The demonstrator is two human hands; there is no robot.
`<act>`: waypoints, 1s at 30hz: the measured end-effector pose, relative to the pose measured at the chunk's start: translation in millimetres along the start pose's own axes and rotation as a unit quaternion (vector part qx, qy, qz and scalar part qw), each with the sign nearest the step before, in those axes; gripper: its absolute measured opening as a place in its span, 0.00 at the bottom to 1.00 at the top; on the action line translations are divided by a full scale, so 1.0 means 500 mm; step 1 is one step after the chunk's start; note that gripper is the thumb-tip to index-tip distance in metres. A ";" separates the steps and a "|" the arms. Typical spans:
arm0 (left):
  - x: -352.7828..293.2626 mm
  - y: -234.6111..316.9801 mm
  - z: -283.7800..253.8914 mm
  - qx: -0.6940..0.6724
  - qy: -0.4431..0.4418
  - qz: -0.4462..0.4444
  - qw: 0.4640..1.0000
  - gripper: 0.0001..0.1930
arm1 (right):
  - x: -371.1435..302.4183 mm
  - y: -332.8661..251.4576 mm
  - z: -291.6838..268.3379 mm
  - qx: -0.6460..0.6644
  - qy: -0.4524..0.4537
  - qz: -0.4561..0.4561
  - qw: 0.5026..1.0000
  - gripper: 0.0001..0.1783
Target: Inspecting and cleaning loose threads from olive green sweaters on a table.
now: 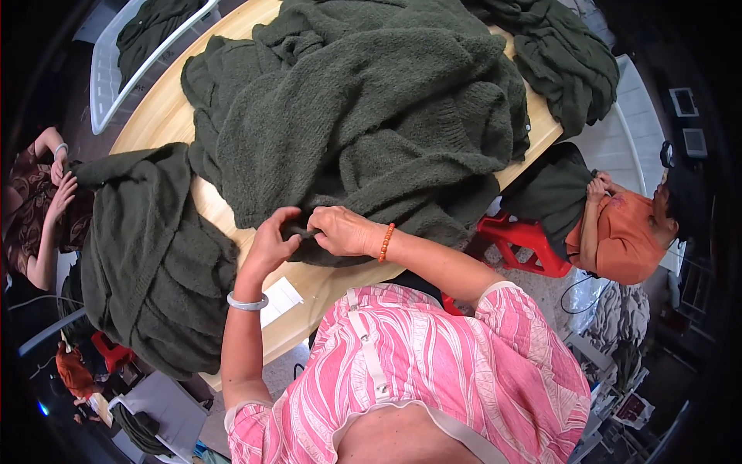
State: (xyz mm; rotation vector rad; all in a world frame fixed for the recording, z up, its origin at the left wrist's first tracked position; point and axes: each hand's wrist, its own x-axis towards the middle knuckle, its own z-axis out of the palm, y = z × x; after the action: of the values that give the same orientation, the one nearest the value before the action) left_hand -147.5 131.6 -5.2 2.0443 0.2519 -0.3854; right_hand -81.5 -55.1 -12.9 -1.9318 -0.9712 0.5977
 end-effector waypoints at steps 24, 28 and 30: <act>0.042 0.050 -0.017 -0.343 -0.092 -0.066 0.933 0.04 | -0.009 -0.031 -0.018 0.039 0.209 -0.028 0.977 0.09; 0.039 0.014 -0.012 -0.357 -0.116 -0.040 0.926 0.07 | -0.013 -0.011 0.011 -0.036 0.227 -0.059 0.971 0.05; 0.021 0.008 -0.026 -0.358 -0.109 -0.079 0.924 0.09 | -0.003 -0.004 0.021 -0.092 0.176 -0.120 0.973 0.05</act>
State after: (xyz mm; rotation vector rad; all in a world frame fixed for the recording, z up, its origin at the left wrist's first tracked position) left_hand -134.4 141.4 0.1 1.2547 0.3602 -0.5257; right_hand -90.8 -50.7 -16.2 -1.9547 -1.0358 0.0217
